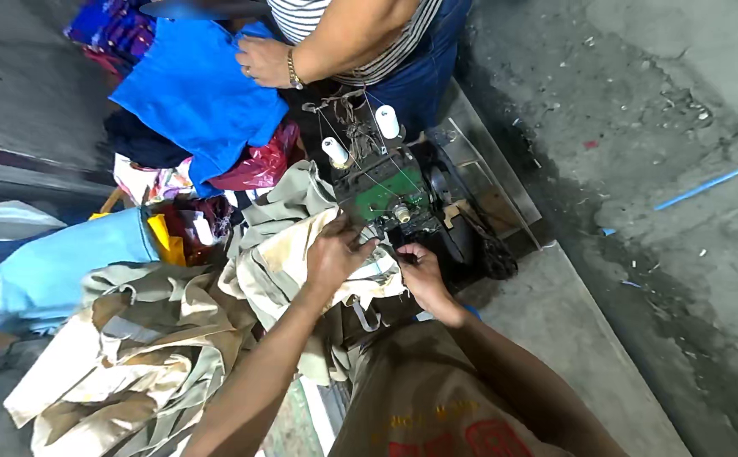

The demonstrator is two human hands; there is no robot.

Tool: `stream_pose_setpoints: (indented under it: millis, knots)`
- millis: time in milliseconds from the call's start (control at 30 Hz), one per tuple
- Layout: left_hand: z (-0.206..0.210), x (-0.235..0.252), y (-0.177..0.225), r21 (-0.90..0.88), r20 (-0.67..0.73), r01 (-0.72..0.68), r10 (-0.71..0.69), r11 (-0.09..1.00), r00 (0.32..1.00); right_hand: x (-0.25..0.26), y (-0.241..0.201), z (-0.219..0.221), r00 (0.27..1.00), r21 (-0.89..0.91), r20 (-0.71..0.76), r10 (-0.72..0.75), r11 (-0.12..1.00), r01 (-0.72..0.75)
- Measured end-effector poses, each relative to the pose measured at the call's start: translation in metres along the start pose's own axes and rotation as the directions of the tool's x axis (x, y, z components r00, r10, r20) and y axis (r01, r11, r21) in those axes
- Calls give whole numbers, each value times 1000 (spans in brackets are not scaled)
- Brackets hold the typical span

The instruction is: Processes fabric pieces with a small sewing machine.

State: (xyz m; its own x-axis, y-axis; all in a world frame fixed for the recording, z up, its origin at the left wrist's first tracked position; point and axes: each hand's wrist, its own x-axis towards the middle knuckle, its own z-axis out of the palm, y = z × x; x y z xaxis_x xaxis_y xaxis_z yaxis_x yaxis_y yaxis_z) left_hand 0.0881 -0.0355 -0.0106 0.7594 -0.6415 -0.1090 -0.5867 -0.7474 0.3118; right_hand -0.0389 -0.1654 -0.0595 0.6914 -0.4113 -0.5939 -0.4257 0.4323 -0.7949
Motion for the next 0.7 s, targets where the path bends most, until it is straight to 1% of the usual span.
stream_pose_setpoints:
  millis: [33,67,100,133,167,200,233,333,400,467,567,700]
  knots:
    - [3,-11,10,85,-120,-38,48,996,992,1,-2,-1,1000,-20,0,-15,1000,15]
    - [7,-22,19,133,-242,-118,148,984,959,1,-5,-1,999,-36,0,-33,999,33]
    - [12,-32,29,127,-304,-223,252,966,919,0,-5,-1,999,-40,-1,-48,998,48]
    - [16,-40,37,80,-282,-319,328,944,902,0,-3,-1,998,-31,1,-60,998,60]
    - [19,-44,42,38,-196,-376,376,926,906,0,2,-1,997,-22,2,-71,997,71]
    - [22,-45,42,25,-106,-388,388,921,915,1,5,-1,997,-22,5,-81,996,81]
    - [24,-43,38,37,-75,-379,381,925,922,2,5,-1,996,-38,4,-89,995,89]
    - [23,-41,24,153,-138,-301,322,941,937,1,1,0,996,-38,-10,-86,996,86]
    - [21,-45,27,196,-117,-230,255,953,960,0,3,2,997,0,-24,-75,997,75]
    - [23,-46,35,225,-71,-195,215,955,974,1,4,3,997,17,-21,-78,997,78]
    - [26,-44,41,192,-27,-158,166,969,986,2,1,2,997,10,-1,-77,997,77]
    - [27,-42,32,102,-20,-188,191,977,981,8,-4,1,997,-3,-16,-73,997,73]
